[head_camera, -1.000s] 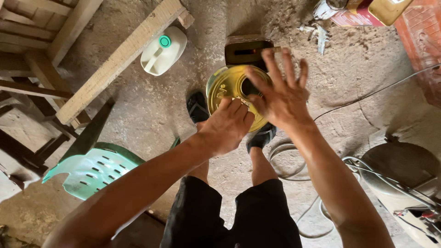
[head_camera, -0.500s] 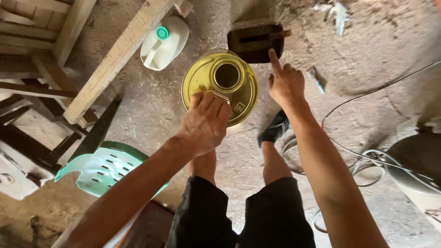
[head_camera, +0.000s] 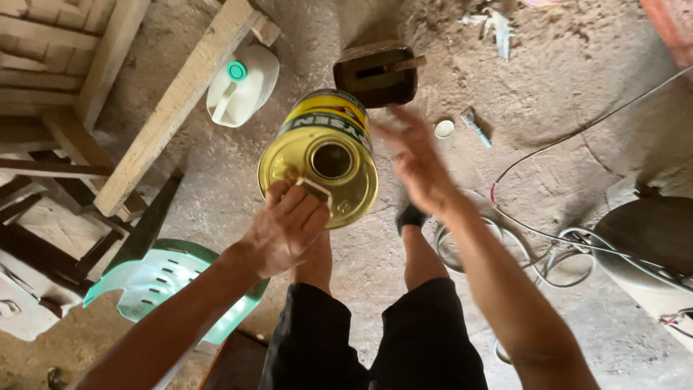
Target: The person sits on the floor, opens a small paint can, pours liquid from a white plastic jug into it, and presses the lid closed. They then carry the can and other paint cans to a corner shelf and stack them with the rest of the paint supply.
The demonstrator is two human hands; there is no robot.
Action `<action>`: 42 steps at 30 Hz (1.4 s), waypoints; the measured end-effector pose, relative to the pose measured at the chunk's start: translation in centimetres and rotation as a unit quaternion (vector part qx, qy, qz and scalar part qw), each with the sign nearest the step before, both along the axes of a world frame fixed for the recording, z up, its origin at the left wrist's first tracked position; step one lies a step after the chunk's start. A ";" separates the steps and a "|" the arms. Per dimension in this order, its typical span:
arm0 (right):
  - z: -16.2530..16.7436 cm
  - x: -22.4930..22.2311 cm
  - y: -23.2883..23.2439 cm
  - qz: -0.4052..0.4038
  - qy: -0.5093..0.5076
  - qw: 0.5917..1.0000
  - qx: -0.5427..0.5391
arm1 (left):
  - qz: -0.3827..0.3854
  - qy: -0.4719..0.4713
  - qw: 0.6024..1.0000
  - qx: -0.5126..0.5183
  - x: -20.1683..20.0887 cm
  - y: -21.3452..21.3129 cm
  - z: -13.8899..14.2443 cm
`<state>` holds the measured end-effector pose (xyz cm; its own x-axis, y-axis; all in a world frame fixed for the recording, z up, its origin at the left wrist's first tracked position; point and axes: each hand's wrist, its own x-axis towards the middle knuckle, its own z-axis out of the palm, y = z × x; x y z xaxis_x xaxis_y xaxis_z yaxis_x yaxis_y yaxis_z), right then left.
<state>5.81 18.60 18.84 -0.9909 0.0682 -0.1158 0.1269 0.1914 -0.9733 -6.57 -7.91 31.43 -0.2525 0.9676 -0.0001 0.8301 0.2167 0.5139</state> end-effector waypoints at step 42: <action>6.2 -7.4 -1.2 0.201 0.099 0.861 0.456 | 0.091 -0.014 0.996 0.003 -0.2 2.4 -2.0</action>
<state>-1.59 17.36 25.08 -0.9499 -0.3119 -0.0207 -0.2796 0.8774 -0.3900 -6.76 -5.49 29.43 -0.4231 0.9061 -0.0038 0.7633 0.3586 0.5374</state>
